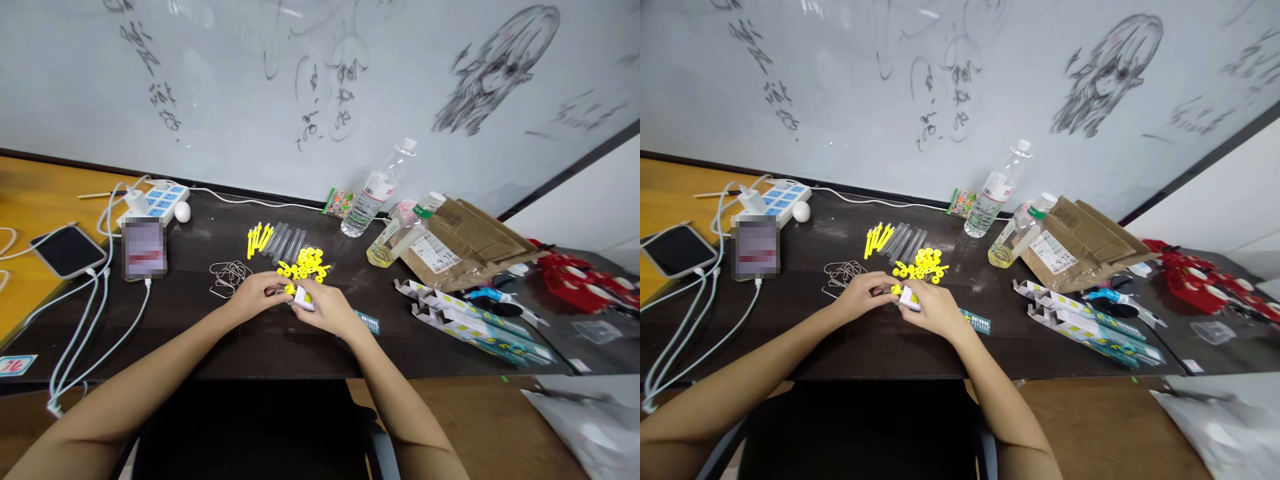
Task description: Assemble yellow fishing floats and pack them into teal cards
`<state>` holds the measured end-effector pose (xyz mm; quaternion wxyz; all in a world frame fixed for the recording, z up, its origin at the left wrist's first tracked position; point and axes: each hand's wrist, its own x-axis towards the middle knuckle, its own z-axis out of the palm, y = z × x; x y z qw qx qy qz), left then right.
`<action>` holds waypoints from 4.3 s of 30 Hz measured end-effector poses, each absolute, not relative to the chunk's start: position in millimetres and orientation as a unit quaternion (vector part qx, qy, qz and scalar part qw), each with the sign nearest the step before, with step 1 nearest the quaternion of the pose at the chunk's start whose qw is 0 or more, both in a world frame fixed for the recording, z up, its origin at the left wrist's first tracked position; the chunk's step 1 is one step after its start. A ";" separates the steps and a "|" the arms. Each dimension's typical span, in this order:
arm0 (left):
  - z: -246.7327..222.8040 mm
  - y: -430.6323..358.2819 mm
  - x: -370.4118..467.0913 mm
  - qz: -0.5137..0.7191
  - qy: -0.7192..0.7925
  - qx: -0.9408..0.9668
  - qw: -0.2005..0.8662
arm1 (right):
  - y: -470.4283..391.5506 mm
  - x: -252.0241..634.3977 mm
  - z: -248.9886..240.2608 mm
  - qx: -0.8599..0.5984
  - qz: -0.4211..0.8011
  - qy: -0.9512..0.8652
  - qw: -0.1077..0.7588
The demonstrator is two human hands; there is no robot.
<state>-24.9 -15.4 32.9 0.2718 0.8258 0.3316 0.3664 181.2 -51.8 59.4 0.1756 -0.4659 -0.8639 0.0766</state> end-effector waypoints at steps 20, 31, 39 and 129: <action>33.6 -16.7 -21.5 0.365 0.358 0.794 0.329 | -52.3 184.9 57.8 -0.468 0.079 -0.862 0.176; 37.3 -19.5 -19.5 0.347 0.345 0.811 0.320 | -53.6 185.0 61.6 -0.483 0.083 -0.851 0.190; 30.9 -20.5 -18.3 0.333 0.357 0.802 0.346 | -53.0 178.8 57.3 -0.486 0.076 -0.850 0.187; 30.8 -6.9 -20.5 0.555 0.226 0.401 0.693 | -35.3 173.1 42.3 -0.466 0.069 -0.864 0.176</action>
